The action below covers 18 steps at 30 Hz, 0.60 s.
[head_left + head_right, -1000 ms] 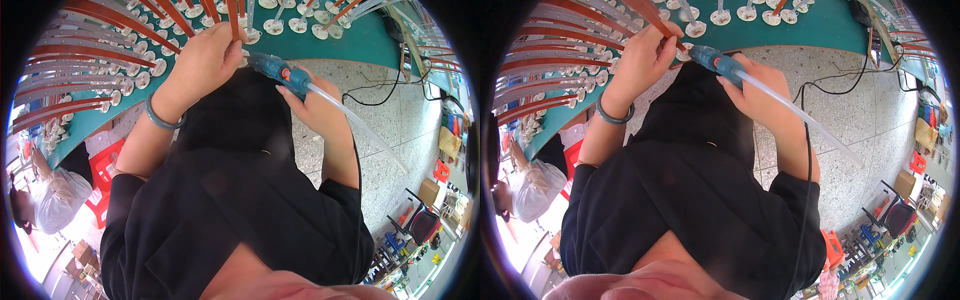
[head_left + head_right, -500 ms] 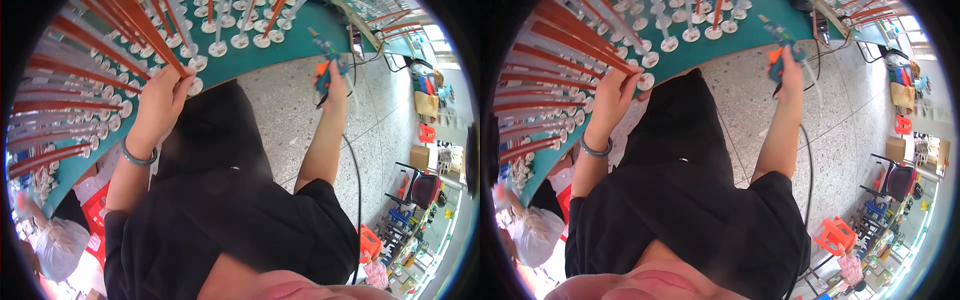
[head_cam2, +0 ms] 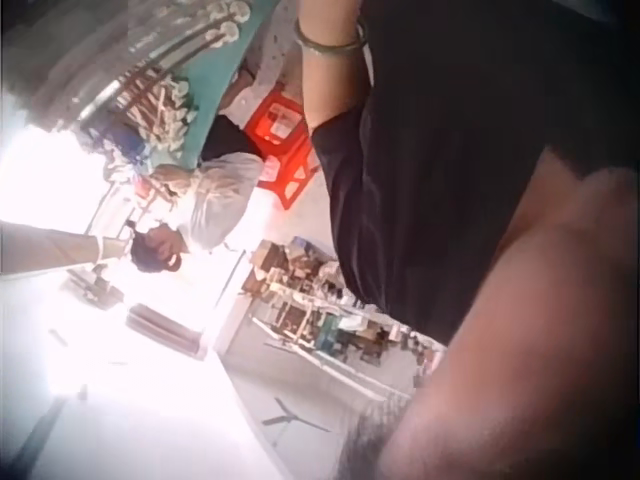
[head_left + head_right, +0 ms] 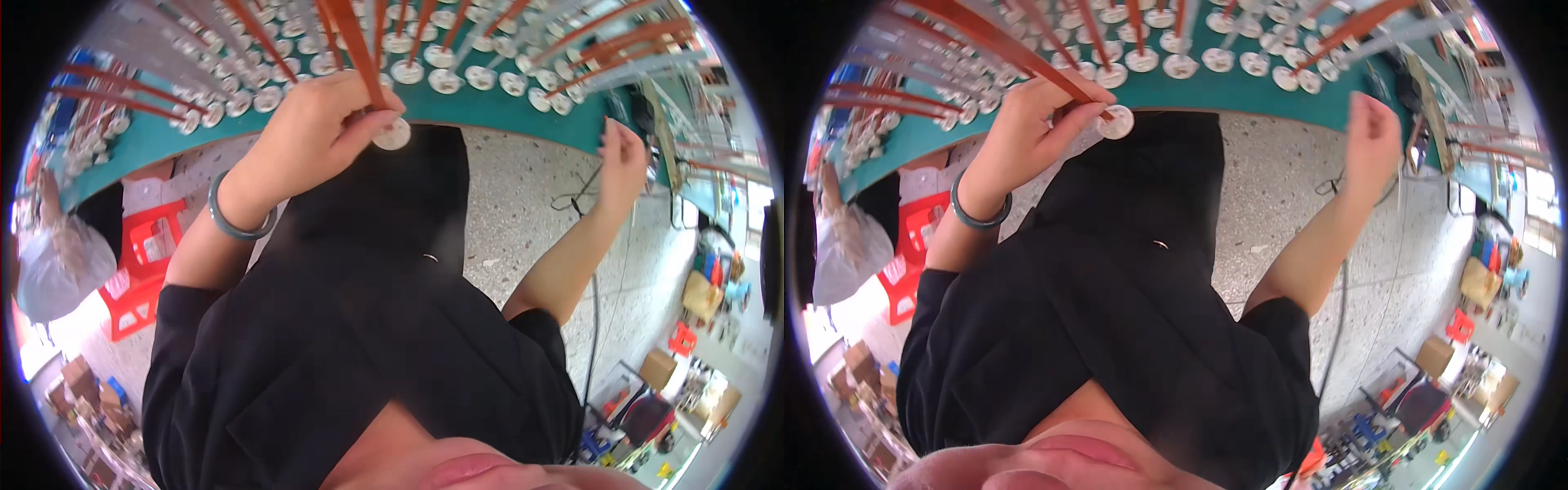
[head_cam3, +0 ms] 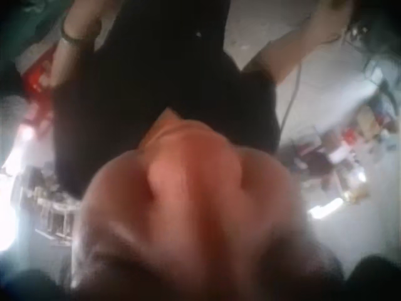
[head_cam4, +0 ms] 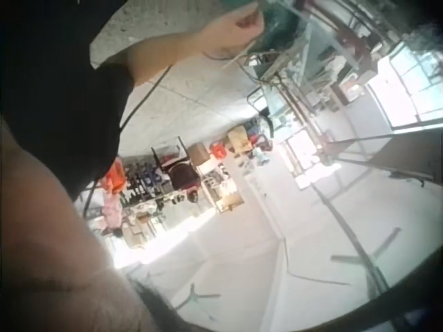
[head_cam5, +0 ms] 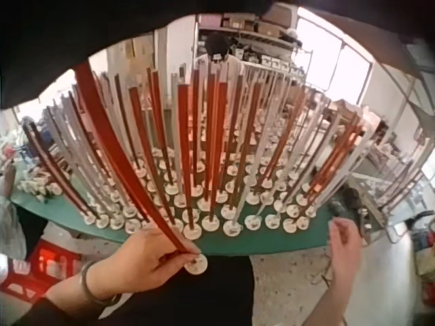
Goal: Assemble small LED light components by attaching plastic strips and using a glue gun.
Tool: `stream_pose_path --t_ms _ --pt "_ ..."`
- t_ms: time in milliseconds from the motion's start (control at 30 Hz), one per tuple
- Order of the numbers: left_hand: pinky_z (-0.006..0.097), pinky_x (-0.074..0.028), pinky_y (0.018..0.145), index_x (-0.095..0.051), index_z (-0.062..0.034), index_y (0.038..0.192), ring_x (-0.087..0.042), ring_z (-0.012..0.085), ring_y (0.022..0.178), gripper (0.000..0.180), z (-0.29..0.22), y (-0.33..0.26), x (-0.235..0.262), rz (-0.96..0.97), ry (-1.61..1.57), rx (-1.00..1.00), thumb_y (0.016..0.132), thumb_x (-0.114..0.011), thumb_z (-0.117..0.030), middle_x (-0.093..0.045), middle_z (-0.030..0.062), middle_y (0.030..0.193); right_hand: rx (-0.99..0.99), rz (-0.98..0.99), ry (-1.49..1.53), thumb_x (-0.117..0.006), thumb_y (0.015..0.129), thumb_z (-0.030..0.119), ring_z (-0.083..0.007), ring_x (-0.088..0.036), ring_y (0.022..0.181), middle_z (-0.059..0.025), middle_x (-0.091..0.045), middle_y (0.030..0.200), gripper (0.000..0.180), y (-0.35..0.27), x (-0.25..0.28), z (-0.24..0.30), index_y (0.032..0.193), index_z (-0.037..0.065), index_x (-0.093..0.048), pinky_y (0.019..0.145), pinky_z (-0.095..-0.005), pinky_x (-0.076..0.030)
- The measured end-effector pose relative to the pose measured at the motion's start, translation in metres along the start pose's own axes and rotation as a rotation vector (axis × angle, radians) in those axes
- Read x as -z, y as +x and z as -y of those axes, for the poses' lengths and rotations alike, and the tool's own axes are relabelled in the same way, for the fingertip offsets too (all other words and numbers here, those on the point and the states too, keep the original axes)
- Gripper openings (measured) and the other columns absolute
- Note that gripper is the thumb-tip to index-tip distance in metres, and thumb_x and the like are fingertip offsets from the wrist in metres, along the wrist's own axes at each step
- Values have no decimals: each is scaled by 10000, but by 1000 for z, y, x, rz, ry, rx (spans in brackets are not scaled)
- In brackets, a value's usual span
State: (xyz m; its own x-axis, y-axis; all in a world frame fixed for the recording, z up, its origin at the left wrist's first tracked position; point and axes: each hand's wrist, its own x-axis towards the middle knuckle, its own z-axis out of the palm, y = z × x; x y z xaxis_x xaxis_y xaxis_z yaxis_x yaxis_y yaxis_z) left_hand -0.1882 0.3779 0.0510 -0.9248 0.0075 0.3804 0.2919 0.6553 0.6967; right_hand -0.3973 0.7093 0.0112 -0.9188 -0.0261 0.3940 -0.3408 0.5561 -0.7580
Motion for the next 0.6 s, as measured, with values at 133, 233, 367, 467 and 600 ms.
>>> stream_pose_path --t_ms 133,233,367,467,600 --pt "321 -505 687 -669 11 966 -650 277 770 111 -6 -22 25 22 31 -45 857 -648 -2 -667 130 864 289 1076 578 -706 843 242 -105 -577 782 -68 -632 1065 646 -96 -90 94 1391 37 -433 670 -226 -444" --pt "336 -493 684 -672 -4 964 -631 274 772 124 -9 -58 65 -25 61 -44 842 -667 8 -645 124 868 259 1753 310 -693 852 118 -38 -494 659 18 -586 813 445 -99 -113 85 1268 53 -547 578 -201 -396" --pt "303 -512 668 -694 2 951 -675 208 742 114 -5 -124 149 -239 312 302 862 -657 -58 -695 123 850 78 1388 439 -611 906 68 -32 -450 582 50 -518 687 100 -91 -113 63 999 34 -620 510 -202 -347" --pt "271 -495 637 -689 -6 1003 -642 113 713 146 30 -163 207 -543 528 395 907 -623 -93 -688 89 801 54 1154 492 -584 933 75 -24 -434 543 30 -517 666 40 -83 -126 64 922 39 -598 479 -179 -323" --pt "294 -503 646 -691 -13 1004 -652 163 693 186 125 -145 249 -618 668 326 916 -618 -160 -698 108 807 -162 940 416 -574 954 97 -33 -418 469 -1 -540 668 58 -82 -136 66 969 41 -572 426 -162 -309"
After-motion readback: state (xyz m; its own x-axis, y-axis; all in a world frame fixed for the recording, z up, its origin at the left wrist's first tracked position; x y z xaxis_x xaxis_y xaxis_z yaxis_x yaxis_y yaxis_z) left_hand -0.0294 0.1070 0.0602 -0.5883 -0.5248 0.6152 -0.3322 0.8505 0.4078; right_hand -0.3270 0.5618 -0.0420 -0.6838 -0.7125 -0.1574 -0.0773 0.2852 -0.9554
